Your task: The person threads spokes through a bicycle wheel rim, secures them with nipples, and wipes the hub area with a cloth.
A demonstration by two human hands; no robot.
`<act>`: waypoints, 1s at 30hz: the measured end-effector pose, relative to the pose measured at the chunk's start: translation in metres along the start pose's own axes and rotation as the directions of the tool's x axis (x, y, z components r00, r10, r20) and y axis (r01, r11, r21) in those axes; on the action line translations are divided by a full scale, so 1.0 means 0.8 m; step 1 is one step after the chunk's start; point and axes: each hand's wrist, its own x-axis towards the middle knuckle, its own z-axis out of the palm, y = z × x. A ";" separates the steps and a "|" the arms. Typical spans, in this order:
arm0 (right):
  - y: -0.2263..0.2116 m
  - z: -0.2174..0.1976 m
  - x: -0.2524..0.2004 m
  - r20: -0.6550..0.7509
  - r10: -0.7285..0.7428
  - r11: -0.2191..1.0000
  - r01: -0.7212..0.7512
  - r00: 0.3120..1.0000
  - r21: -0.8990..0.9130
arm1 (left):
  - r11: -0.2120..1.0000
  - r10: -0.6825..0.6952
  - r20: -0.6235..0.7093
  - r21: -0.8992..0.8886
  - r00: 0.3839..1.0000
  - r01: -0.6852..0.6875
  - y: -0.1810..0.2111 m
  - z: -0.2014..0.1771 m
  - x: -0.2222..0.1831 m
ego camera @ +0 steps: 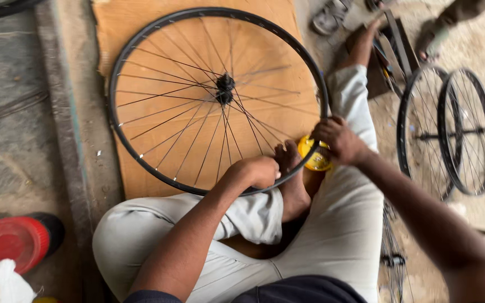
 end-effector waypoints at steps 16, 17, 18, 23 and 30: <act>-0.091 -0.024 0.118 -0.469 0.595 0.661 -0.067 0.653 0.747 | 0.150 -0.535 -0.258 -0.966 0.805 -0.209 -0.132 -0.043 0.054; -0.060 -0.033 0.138 -0.405 0.703 0.566 -0.115 0.584 0.816 | 0.150 -0.529 -0.260 -0.966 0.808 -0.213 -0.138 -0.039 0.066; -0.039 -0.038 0.147 -0.329 0.797 0.459 -0.153 0.507 0.875 | 0.083 -0.540 -0.285 -0.954 0.792 -0.287 -0.142 -0.034 0.076; -0.029 -0.001 0.184 -0.173 0.474 0.879 -0.453 0.863 0.146 | -0.032 -0.528 -0.361 -0.896 0.769 -0.442 -0.163 -0.033 0.085; -0.085 -0.055 0.182 -0.533 0.369 0.859 -0.499 0.761 -0.118 | -0.001 -0.571 -0.254 -0.951 0.781 -0.310 -0.129 -0.070 0.041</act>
